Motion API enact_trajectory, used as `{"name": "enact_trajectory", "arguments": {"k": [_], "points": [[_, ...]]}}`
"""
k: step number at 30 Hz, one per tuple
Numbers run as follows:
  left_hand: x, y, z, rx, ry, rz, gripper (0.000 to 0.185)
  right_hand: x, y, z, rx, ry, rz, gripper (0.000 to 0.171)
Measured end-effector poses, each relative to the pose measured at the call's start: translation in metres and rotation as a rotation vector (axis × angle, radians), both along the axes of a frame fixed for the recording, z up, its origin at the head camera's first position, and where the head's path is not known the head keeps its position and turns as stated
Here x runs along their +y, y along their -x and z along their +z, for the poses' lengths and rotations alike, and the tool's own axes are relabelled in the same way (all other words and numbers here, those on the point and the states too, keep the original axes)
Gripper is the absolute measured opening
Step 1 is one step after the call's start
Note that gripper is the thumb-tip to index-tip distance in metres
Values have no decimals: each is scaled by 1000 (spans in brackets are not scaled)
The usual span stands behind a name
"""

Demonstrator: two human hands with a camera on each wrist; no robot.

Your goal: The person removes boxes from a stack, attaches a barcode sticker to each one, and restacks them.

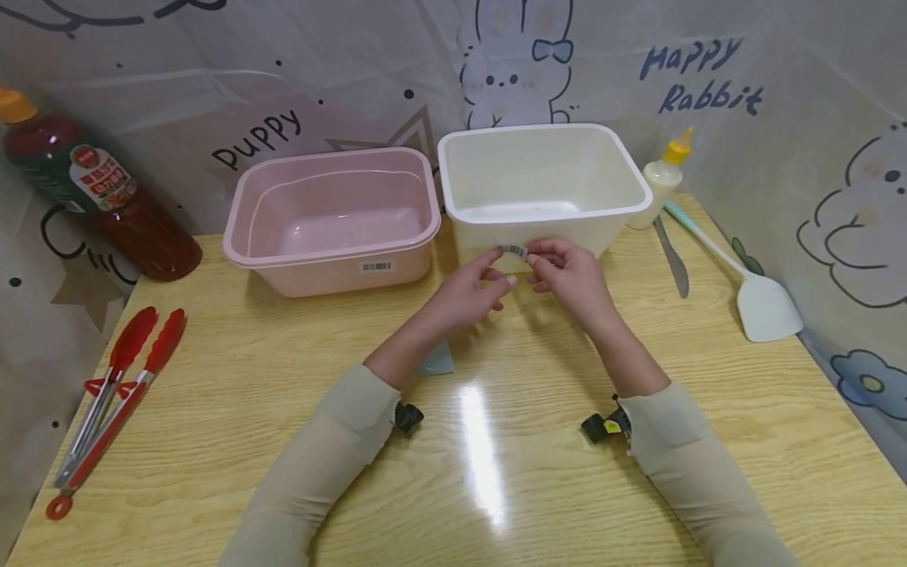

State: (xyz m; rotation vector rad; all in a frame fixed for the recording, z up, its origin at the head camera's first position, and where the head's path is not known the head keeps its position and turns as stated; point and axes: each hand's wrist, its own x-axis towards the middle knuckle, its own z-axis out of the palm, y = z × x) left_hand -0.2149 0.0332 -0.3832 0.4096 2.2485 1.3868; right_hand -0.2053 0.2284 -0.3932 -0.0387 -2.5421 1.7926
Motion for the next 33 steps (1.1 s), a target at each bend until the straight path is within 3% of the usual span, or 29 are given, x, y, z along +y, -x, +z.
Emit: {"name": "enact_trajectory", "arguments": {"k": [15, 33], "points": [[0, 0, 2, 4, -27, 33, 66, 2, -1, 2, -1, -57, 18, 36], [-2, 0, 3, -1, -26, 28, 66, 5, -2, 3, 13, -92, 0, 37]]}}
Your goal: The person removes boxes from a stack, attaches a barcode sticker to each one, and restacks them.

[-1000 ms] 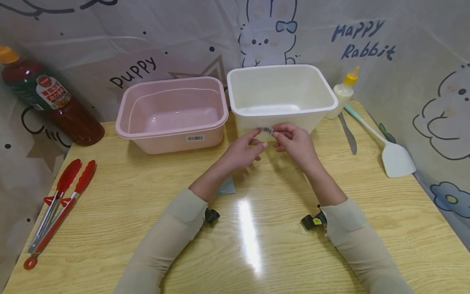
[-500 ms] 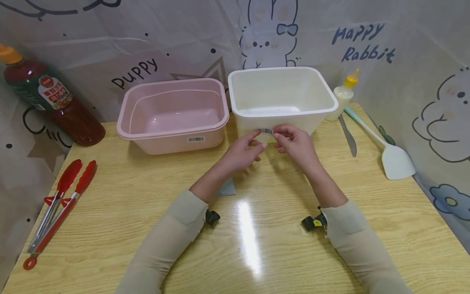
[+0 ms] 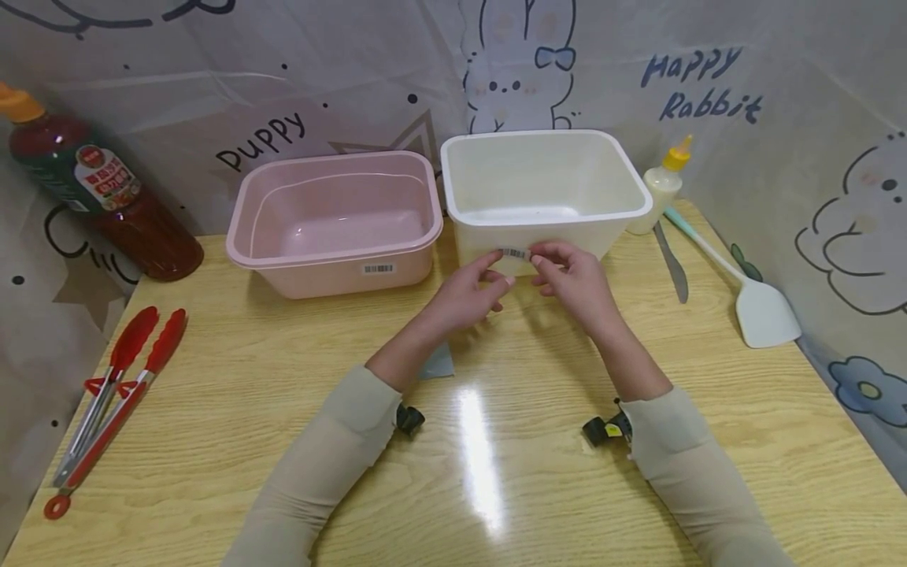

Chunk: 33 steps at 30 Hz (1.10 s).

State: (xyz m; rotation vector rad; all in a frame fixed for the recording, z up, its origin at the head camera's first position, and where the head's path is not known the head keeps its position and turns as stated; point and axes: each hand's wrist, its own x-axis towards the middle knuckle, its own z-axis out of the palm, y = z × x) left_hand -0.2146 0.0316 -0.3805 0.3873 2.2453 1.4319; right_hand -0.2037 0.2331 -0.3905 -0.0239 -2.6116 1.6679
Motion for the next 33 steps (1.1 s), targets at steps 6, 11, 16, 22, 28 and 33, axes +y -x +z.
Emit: {"name": "enact_trajectory", "arguments": {"k": [6, 11, 16, 22, 28, 33], "points": [[0, 0, 0, 2, -1, 3, 66, 5, 0, 2, -5, -22, -56, 34], [1, 0, -1, 7, 4, 0, 65, 3, -1, 2, -42, -54, 51, 36], [2, 1, -1, 17, 26, -34, 66, 1, -1, -1, -99, -101, 205, 42], [-4, 3, -1, 52, 63, -18, 64, 6, -3, 6, -62, -84, 166, 40], [-6, 8, -4, 43, 85, -31, 65, 6, 0, 5, -101, -133, 176, 41], [-1, 10, 4, 80, 146, -103, 65, 2, 0, 4, -102, -152, 220, 43]]}}
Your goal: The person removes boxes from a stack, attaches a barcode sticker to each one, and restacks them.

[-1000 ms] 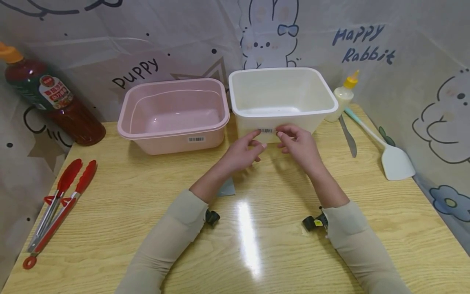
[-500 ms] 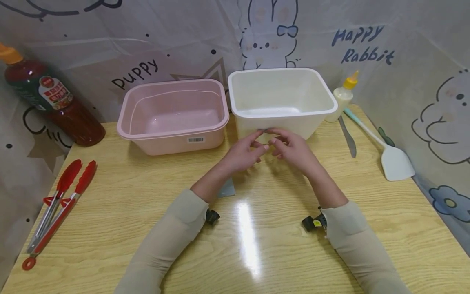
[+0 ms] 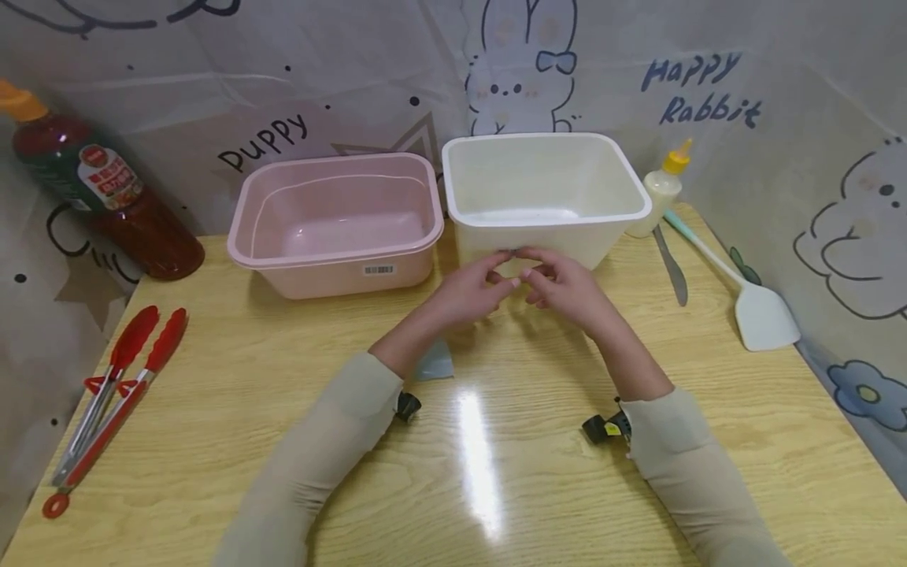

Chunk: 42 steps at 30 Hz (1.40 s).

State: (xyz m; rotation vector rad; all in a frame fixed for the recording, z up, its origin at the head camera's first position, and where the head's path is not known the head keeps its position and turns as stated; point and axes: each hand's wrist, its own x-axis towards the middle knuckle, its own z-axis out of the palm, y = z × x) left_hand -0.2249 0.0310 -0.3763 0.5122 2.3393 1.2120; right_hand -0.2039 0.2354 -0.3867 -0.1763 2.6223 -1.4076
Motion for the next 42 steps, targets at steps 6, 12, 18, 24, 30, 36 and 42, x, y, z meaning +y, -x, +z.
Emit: {"name": "enact_trajectory", "arguments": {"k": [6, 12, 18, 24, 30, 36, 42], "points": [[-6, 2, 6, 2, 4, -1, 62, 5, -2, 3, 28, -9, -3, 43], [-8, 4, 3, 9, 16, -11, 61, 3, 0, 2, 36, -27, 30, 44], [-10, 3, 4, 3, 5, 10, 60, 9, -2, 3, -1, -18, 5, 45], [-10, 4, 0, 35, 45, -23, 61, 13, -1, 0, -19, -56, 20, 45], [-9, 4, -1, 57, 100, -61, 65, 11, 0, 1, 2, -81, 102, 50], [-9, 5, 1, 76, 100, -59, 64, 20, -5, -1, 3, -107, 42, 47], [-2, 5, 2, 91, 116, -103, 67, 11, -4, 2, 39, -154, 102, 51]]}}
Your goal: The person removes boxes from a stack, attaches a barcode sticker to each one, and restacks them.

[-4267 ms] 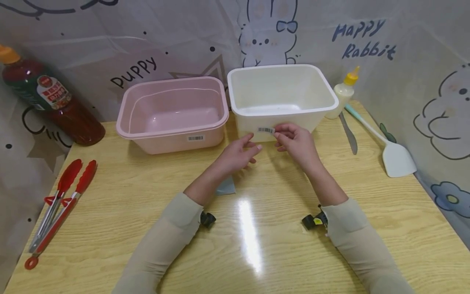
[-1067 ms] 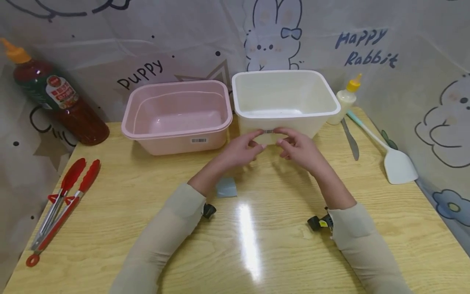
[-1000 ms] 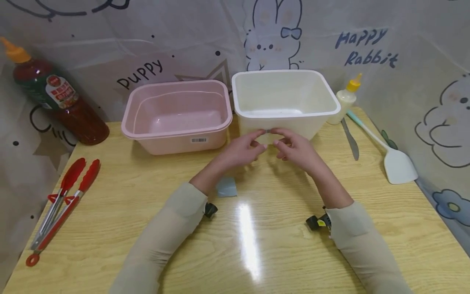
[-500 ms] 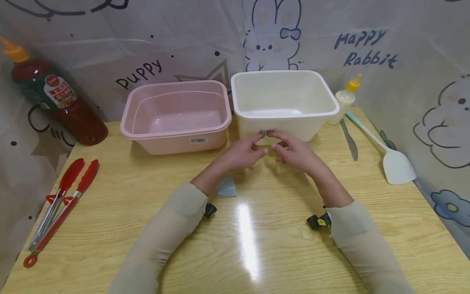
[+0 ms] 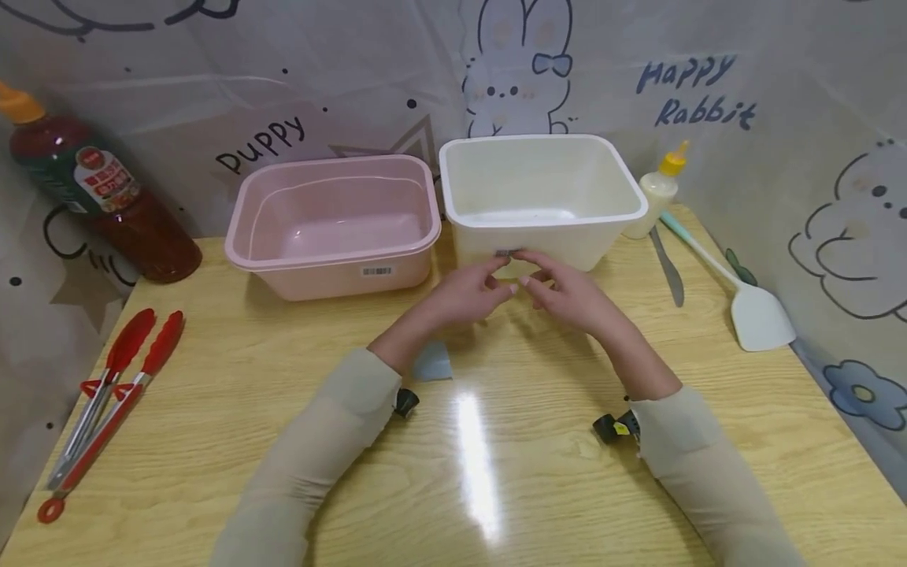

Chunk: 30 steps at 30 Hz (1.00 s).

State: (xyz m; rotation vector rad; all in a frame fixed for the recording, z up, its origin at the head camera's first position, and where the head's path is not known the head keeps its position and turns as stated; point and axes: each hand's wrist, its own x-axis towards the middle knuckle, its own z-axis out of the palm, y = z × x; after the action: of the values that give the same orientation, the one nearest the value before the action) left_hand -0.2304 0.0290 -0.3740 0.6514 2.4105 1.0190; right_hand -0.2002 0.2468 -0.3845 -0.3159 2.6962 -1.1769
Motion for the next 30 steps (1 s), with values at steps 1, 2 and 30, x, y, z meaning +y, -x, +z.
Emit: {"name": "enact_trajectory", "arguments": {"k": [1, 2, 30], "points": [[-1, 0, 1, -3, -9, 9, 66, 0, 0, 2, 11, -2, -2, 50], [-2, 0, 3, -5, -15, 21, 65, 1, 0, 3, 18, 1, -6, 49], [-10, -3, 1, 30, -18, 47, 63, -1, 1, 9, 31, -34, 36, 50]]}}
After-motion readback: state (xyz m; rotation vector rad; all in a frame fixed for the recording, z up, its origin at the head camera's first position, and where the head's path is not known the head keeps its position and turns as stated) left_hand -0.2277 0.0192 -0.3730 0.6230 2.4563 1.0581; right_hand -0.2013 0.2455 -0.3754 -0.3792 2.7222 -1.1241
